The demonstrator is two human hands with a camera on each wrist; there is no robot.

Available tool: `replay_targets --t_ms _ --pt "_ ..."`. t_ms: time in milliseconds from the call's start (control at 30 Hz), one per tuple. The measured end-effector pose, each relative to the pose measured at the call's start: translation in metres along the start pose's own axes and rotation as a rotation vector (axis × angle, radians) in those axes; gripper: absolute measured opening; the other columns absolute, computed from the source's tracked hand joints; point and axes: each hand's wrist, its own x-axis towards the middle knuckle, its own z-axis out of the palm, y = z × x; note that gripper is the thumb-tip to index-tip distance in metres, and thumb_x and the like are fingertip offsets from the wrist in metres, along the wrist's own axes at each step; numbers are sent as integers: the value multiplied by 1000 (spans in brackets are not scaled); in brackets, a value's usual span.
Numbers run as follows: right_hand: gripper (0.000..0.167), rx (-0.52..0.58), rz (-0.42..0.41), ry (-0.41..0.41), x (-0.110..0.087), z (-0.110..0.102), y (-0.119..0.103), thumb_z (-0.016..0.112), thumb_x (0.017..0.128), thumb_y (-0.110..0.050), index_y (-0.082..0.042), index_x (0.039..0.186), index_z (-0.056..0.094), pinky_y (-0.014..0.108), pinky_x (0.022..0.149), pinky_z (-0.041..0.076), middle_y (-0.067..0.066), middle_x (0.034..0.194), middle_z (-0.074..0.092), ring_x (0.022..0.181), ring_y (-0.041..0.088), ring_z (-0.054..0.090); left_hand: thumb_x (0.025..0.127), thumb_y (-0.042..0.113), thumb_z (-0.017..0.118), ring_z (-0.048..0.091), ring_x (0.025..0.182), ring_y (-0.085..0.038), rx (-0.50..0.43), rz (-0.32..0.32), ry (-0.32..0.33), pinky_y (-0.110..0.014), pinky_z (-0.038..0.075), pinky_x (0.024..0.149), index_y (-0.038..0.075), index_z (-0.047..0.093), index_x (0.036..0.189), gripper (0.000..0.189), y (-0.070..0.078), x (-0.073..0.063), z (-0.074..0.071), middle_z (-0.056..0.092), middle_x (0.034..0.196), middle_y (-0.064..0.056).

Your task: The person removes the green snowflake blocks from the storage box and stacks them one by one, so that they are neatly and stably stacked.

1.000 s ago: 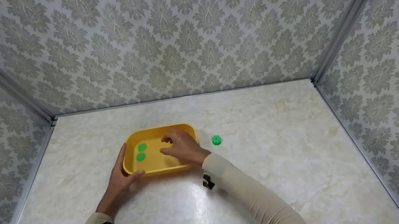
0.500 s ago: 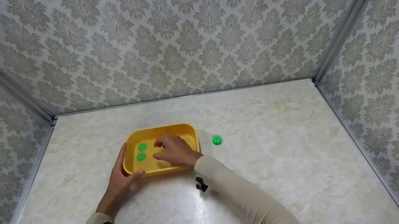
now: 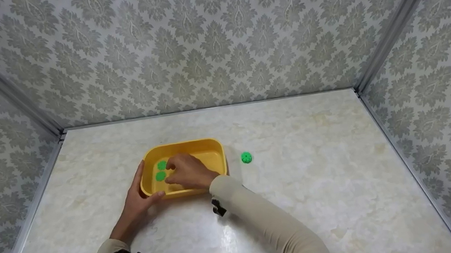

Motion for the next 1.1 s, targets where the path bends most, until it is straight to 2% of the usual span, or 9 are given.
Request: replay_targets --t_ms 267,467,567,833,1100 --pt "41 -47 71 -48 5 6 -5 86 96 -24 -3 131 79 37 100 56 6 121 76 103 18 64 92 25 91 38 159 -27 -19 16 -6 -52 35 128 26 14 179 117 -1 1 1 21 183 -4" --pt "40 -113 51 -70 13 12 -2 87 94 -26 -4 127 81 34 91 53 3 111 76 95 17 61 89 36 92 33 162 -26 23 -14 5 -51 31 131 23 13 179 120 1 0 1 22 183 -5" --pt "40 -115 49 -70 16 15 -1 88 93 -25 -4 126 81 32 90 54 2 111 77 95 16 62 89 38 92 32 163 -26 29 -20 6 -51 30 131 23 13 179 121 0 0 1 22 183 -5" --pt "38 -119 57 -69 17 20 -2 87 91 -20 -2 124 82 32 90 55 4 110 77 94 16 63 90 36 92 33 162 -28 19 9 0 -52 32 130 20 14 179 120 0 0 0 22 183 -7" --pt "28 -83 42 -37 19 21 -2 85 92 -14 -1 116 82 31 81 52 3 100 75 86 17 60 90 32 92 33 162 -26 20 -4 8 -50 33 130 20 14 179 119 1 1 0 23 183 -5"
